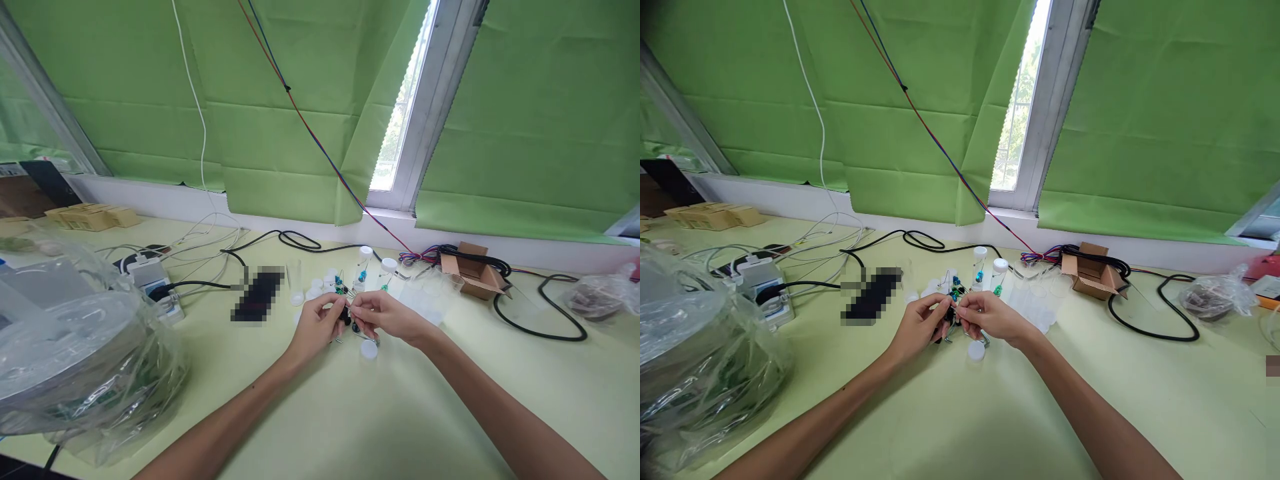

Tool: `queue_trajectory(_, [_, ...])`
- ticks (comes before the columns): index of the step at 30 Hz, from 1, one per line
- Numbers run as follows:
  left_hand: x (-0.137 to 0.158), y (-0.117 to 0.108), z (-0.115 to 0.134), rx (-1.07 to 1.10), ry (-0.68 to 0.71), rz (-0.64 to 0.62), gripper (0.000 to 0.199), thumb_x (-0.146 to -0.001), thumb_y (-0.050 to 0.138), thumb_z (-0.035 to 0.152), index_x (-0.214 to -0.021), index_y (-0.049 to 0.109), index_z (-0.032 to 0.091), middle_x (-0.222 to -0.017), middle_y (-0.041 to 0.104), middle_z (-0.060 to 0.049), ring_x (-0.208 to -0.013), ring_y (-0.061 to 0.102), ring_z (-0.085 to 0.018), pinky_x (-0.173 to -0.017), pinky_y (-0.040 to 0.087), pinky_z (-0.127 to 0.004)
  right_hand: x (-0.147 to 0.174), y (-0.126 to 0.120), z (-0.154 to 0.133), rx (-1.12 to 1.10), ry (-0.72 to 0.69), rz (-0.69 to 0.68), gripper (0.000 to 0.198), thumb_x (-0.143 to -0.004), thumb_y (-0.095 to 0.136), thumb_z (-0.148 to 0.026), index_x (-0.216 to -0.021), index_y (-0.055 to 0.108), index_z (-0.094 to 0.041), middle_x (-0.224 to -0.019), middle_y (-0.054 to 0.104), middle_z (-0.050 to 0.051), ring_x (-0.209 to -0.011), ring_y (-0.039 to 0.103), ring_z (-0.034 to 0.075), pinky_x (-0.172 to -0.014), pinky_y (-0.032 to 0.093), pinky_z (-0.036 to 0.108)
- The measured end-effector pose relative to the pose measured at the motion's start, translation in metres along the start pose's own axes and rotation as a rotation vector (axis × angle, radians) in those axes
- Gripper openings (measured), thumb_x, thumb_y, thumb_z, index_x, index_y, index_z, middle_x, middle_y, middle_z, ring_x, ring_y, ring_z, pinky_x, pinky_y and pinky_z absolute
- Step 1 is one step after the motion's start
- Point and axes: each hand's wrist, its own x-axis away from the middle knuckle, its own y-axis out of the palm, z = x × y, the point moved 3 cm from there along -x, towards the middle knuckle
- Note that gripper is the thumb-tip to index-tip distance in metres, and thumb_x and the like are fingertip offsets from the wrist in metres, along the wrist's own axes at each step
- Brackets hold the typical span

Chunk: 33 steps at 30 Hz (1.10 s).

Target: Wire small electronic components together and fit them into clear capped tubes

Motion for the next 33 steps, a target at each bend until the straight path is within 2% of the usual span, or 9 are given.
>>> queue_trajectory(11, [-0.001,-0.004,0.000,0.017,-0.029,0.069,0.035,-0.087,0.057,0.050,-0.085,0.061,0.016,-0.046,0.054,0.004,-0.034,0.040,-0.007,-0.039,0.031,-0.019,-0.002,-0.003,0.004,-0.063,-0.018,0.009,0.039,-0.084,0.064,-0.054,-0.077,0.055,-0.017,-0.064,0.057,-0.002,-0.051,0.049,0.009,-0.052,0.038,0.024])
queue_trajectory(17, [-0.003,-0.005,-0.003,0.103,-0.067,0.062,0.037,-0.084,0.061,0.051,-0.090,0.064,0.014,-0.064,0.061,0.000,-0.040,0.048,-0.008,-0.039,0.038,-0.021,0.001,-0.009,-0.002,-0.026,-0.026,0.041,0.038,-0.084,0.064,-0.053,-0.078,0.056,-0.017,-0.065,0.057,-0.001,-0.053,0.050,0.009,-0.053,0.038,0.024])
queue_trajectory(21, [-0.003,-0.004,-0.001,0.181,-0.090,0.041,0.038,-0.080,0.067,0.048,-0.096,0.065,0.013,-0.075,0.062,-0.004,-0.054,0.057,-0.011,-0.041,0.043,-0.021,0.003,-0.012,-0.005,-0.006,-0.044,0.045,0.037,-0.087,0.061,-0.051,-0.077,0.055,-0.016,-0.066,0.057,-0.001,-0.053,0.050,0.009,-0.052,0.036,0.024])
queue_trajectory(24, [-0.002,-0.003,0.001,0.199,-0.101,0.017,0.040,-0.077,0.072,0.043,-0.101,0.065,0.013,-0.073,0.062,-0.004,-0.063,0.061,-0.015,-0.049,0.050,-0.024,0.003,-0.014,-0.006,-0.015,-0.075,0.033,0.036,-0.088,0.061,-0.051,-0.077,0.055,-0.017,-0.065,0.057,-0.002,-0.052,0.049,0.009,-0.053,0.036,0.024])
queue_trajectory(27, [-0.002,-0.002,0.002,0.188,-0.089,0.004,0.042,-0.075,0.074,0.041,-0.104,0.064,0.011,-0.066,0.062,-0.002,-0.061,0.060,-0.015,-0.052,0.052,-0.026,0.003,-0.016,-0.005,-0.025,-0.086,0.031,0.037,-0.086,0.063,-0.052,-0.077,0.056,-0.017,-0.063,0.057,-0.003,-0.051,0.049,0.009,-0.053,0.037,0.025])
queue_trajectory(33, [-0.002,-0.001,0.003,0.137,-0.064,-0.025,0.040,-0.073,0.075,0.042,-0.097,0.063,0.012,-0.063,0.061,0.000,-0.051,0.057,-0.012,-0.046,0.049,-0.025,0.003,-0.016,-0.003,0.001,-0.055,0.021,0.038,-0.086,0.062,-0.053,-0.078,0.057,-0.017,-0.065,0.057,-0.002,-0.051,0.049,0.009,-0.051,0.036,0.024])
